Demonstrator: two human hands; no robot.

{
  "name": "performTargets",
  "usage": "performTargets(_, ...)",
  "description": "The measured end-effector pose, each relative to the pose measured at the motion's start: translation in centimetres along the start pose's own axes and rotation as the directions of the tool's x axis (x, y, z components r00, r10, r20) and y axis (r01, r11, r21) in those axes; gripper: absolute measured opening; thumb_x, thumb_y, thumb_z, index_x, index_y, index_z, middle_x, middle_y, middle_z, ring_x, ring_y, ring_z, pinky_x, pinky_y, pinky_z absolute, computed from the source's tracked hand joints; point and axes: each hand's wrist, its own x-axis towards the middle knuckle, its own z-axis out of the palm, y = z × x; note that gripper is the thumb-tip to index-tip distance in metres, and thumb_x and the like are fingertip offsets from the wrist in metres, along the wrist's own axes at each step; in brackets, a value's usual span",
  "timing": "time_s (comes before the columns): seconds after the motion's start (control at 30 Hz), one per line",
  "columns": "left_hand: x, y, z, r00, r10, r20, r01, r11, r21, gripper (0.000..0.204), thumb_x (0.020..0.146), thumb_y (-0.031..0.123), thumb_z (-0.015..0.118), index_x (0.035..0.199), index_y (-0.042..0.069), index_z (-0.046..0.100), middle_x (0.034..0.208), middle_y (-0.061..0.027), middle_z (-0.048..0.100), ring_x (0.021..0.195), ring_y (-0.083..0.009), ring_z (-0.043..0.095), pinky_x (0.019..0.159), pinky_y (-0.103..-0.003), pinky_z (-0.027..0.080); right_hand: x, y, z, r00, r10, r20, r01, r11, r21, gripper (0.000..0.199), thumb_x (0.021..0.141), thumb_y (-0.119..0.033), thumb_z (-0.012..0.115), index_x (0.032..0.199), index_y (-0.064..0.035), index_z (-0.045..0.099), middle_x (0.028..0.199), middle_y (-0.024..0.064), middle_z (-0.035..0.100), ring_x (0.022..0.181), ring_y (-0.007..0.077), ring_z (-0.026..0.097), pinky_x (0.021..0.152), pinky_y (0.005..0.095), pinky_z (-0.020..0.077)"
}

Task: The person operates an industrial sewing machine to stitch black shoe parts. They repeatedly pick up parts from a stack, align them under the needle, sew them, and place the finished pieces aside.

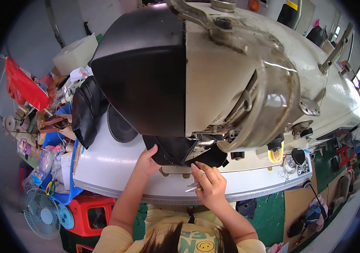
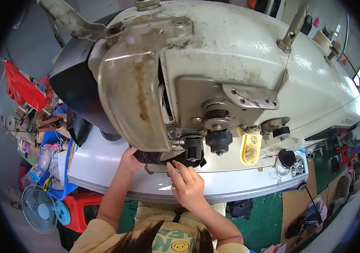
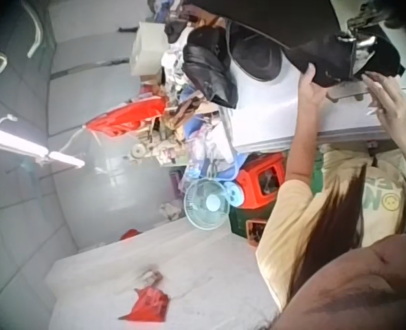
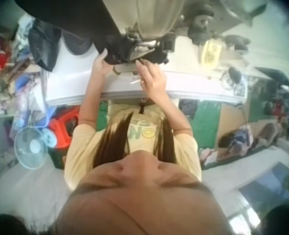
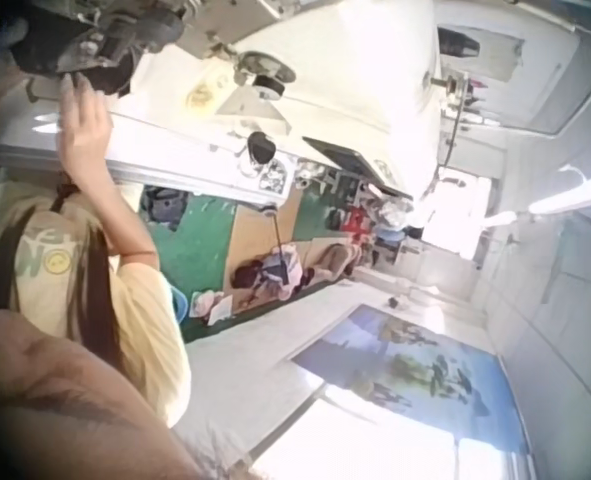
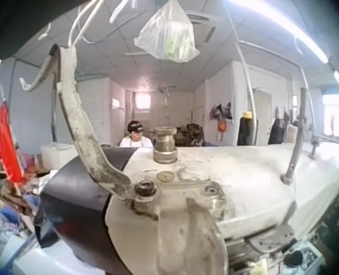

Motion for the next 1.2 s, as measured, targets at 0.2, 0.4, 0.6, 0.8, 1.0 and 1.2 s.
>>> performTargets(0.2,-1.2,-1.1,2.0,0.959,0.133,-0.250,-0.086,0.978,0.190,0.043,0.089,0.011,0.054,0.129,0.004,0.041,0.125,-0.0111,0.053,0.117,-0.0286,0.050,0.100,-0.045,0.040,-0.4,0.8,-0.8,0.998,-0.016,0.055,0.016,1.000,0.009,0.057,0.051,0.004,0.064,0.107,-0.0034,0.064,0.096,0.0092,0.061,0.065,0.0193,0.053,0.051,0.0282,0.0440)
performTargets(0.4,-1.2,-1.8,2.6,0.960,0.127,-0.249,-0.089,0.984,0.156,0.042,0.090,0.008,0.052,0.131,0.005,0.040,0.128,-0.0096,0.050,0.118,-0.0270,0.049,0.099,-0.044,0.040,-0.6,0.9,-1.0,0.999,0.016,0.051,-0.017,1.000,0.014,0.060,0.047,0.006,0.061,0.106,-0.0058,0.065,0.093,0.0084,0.062,0.066,0.0204,0.055,0.052,0.0296,0.0453)
performTargets(0.6,-2.8,-2.3,3.2,0.955,0.227,-0.190,-0.165,0.942,0.293,0.045,0.089,0.006,0.054,0.132,0.005,0.040,0.128,-0.0073,0.049,0.118,-0.0229,0.048,0.099,-0.038,0.040,-0.3,1.6,-1.7,0.997,0.057,0.055,-0.060,0.996,0.058,0.061,0.046,0.006,0.060,0.105,-0.0072,0.066,0.093,0.0074,0.062,0.067,0.0213,0.056,0.055,0.0306,0.0471)
performTargets(0.8,-3.2,-2.8,3.6,0.933,0.296,-0.205,-0.210,0.910,0.358,0.045,0.088,0.003,0.051,0.132,0.004,0.040,0.130,-0.0089,0.049,0.119,-0.0252,0.048,0.101,-0.042,0.039,-0.2,2.0,-1.8,0.998,0.046,0.035,-0.050,0.994,0.097,0.062,0.045,0.007,0.061,0.104,-0.0072,0.067,0.092,0.0080,0.062,0.066,0.0219,0.055,0.055,0.0306,0.0463)
performTargets(1.0,-2.8,-2.8,5.3,0.924,0.339,-0.179,-0.269,0.906,0.328,0.047,0.086,-0.002,0.055,0.130,0.005,0.042,0.126,-0.0063,0.051,0.117,-0.0208,0.049,0.100,-0.036,0.039,0.2,2.3,-1.9,0.993,0.108,0.038,-0.111,0.990,0.082,0.061,0.044,0.006,0.065,0.104,-0.0083,0.067,0.091,0.0080,0.062,0.064,0.0223,0.054,0.054,0.0313,0.0447)
performTargets(1.2,-2.6,-2.9,5.5,0.914,0.367,-0.172,-0.294,0.892,0.344,0.045,0.086,-0.002,0.054,0.129,0.004,0.042,0.124,-0.0070,0.052,0.116,-0.0212,0.050,0.099,-0.037,0.040,0.1,3.1,-1.5,0.997,0.077,0.003,-0.077,0.993,0.090,0.064,0.045,0.011,0.062,0.105,-0.0115,0.068,0.086,0.0074,0.061,0.057,0.0141,0.051,0.047,0.0244,0.0396)
